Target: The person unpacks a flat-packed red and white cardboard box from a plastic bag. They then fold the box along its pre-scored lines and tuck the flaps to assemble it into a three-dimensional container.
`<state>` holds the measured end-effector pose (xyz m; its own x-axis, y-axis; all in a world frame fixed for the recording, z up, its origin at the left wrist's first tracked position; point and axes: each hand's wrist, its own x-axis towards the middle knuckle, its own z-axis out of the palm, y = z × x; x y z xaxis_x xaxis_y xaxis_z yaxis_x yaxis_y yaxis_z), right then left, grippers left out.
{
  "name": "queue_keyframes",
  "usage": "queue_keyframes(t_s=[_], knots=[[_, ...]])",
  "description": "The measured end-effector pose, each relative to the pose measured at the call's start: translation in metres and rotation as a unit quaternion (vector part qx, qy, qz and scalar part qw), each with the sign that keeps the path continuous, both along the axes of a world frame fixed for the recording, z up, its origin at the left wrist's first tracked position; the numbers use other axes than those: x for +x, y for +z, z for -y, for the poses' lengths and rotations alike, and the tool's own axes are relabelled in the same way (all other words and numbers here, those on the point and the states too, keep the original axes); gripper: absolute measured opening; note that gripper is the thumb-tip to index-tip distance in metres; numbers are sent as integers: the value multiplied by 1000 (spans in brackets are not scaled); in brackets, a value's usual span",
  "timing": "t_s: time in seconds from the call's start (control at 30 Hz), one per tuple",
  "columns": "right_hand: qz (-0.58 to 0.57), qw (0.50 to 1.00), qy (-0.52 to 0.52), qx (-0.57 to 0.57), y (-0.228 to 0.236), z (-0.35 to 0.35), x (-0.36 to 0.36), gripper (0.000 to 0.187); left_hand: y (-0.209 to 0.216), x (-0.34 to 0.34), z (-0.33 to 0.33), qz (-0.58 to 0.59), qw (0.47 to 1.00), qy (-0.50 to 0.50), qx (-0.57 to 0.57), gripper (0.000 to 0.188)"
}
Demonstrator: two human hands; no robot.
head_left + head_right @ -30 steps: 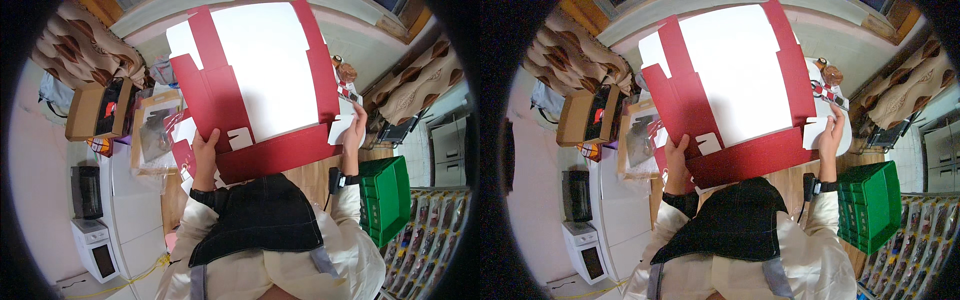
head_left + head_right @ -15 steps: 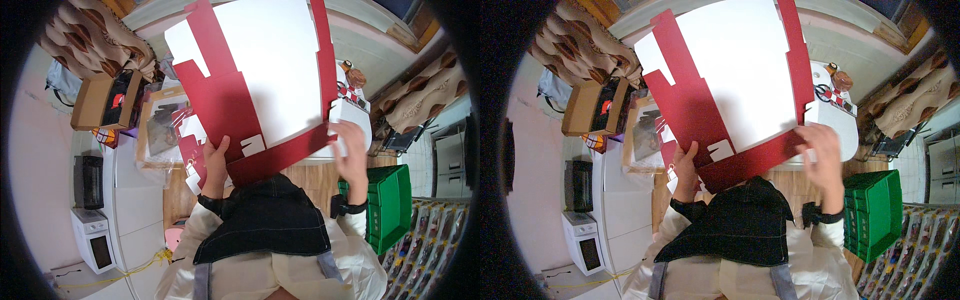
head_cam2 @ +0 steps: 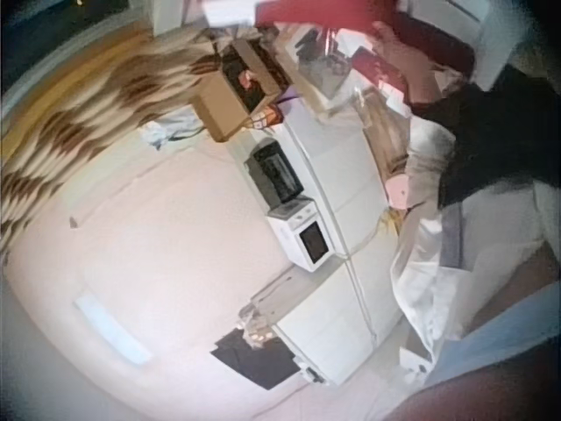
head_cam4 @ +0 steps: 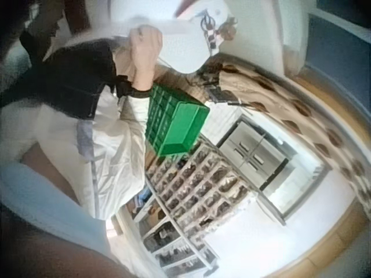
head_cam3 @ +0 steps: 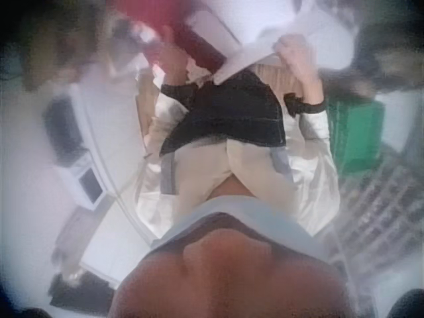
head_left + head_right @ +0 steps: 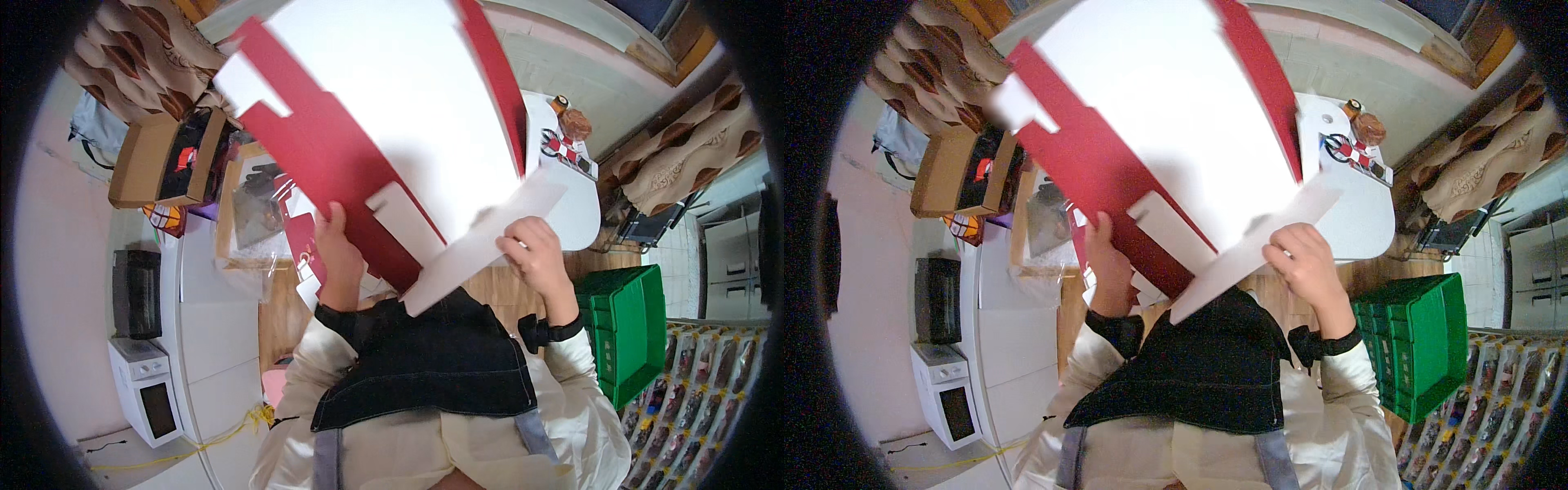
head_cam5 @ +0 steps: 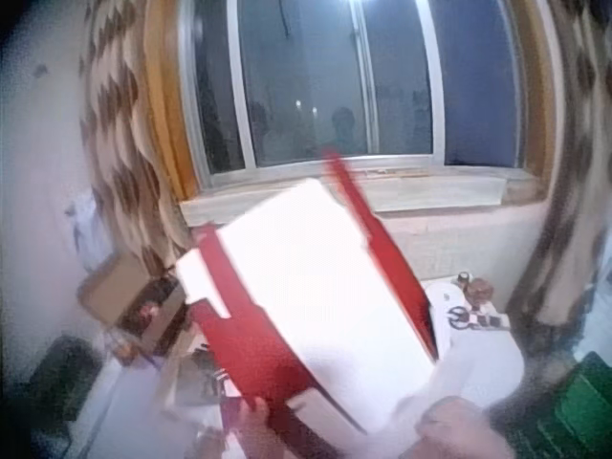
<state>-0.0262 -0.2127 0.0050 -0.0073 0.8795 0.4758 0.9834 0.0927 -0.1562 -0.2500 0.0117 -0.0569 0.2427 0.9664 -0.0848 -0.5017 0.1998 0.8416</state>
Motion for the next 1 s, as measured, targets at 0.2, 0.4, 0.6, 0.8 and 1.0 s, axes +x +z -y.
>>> queue_keyframes(t_s=[0.2, 0.4, 0.6, 0.8, 1.0], knots=[[81, 974, -39, 207, 8, 24, 19, 14, 18, -14, -13, 104, 992, -33, -67, 41], [-20, 991, -132, -22, 10, 29, 43, 34, 37, 1, 7, 146, 984, -78, -61, 43], [-197, 972, -87, -94, 28, 9, 11, 36, 22, 36, 32, 142, 989, -29, -30, 40], [-457, 848, -131, -235, 15, -62, 10, 48, 11, 55, 57, 95, 994, -48, -13, 43], [-570, 814, -82, -81, -13, -66, -18, 37, -13, 43, 51, 12, 991, -136, 17, 42]])
